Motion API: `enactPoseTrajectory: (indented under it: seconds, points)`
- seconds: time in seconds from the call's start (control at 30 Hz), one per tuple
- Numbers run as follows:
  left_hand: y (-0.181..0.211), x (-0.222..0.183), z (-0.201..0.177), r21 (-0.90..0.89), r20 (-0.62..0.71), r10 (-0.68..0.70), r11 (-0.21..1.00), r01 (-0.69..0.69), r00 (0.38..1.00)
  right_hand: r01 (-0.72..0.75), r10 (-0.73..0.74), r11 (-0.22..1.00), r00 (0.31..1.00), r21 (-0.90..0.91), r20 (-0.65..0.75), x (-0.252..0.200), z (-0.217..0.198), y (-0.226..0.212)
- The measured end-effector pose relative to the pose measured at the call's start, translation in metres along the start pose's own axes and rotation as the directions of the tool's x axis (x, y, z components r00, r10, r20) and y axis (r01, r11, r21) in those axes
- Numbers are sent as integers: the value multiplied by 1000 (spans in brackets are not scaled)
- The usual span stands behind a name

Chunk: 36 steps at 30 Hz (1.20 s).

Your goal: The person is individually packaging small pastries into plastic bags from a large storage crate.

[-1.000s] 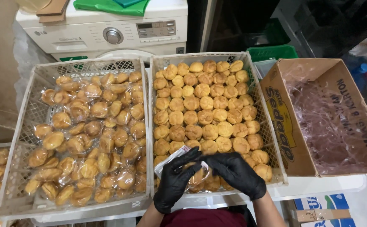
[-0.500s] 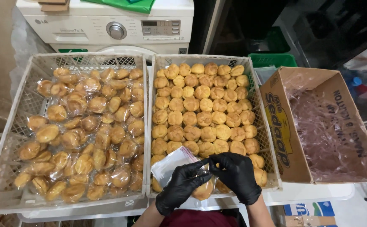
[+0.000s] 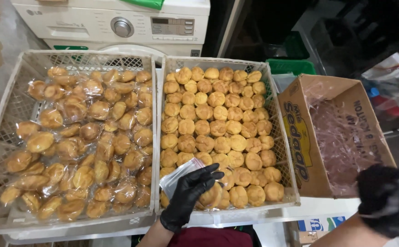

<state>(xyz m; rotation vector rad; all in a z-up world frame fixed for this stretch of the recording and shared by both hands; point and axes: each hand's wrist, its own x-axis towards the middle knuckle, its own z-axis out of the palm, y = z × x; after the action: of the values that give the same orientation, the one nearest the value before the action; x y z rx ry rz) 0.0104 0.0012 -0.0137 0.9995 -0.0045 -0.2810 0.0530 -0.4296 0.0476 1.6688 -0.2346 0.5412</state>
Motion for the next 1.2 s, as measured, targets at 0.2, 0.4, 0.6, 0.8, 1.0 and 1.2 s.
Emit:
enactPoseTrajectory:
  seconds: [0.2, 0.4, 0.6, 0.8, 1.0, 1.2]
  points:
    - [-1, 4, -6, -41, -98, 0, 999, -4, 995, -242, -296, 409, 877, 880, 379, 60, 40, -30]
    - [9, 9, -6, 19, -349, -77, 996, 89, 934, -503, 42, -611, 751, 611, 659, 48, -51, 32]
    - [-1, 17, 3, -147, -351, -128, 986, 80, 928, -239, -257, -882, 966, 405, 8, 25, -151, -30]
    - [-40, 4, -35, 593, 128, 470, 669, -447, 873, -483, -504, -855, 861, 190, -76, -5, -228, -98]
    - [-6, -7, -29, 155, 6, 298, 943, -295, 955, -649, -649, -760, 761, 40, 15, -2, -234, -92]
    - [6, -18, -43, 289, -2, 285, 918, -272, 958, -389, -371, -921, 842, 36, -392, 4, -235, -91]
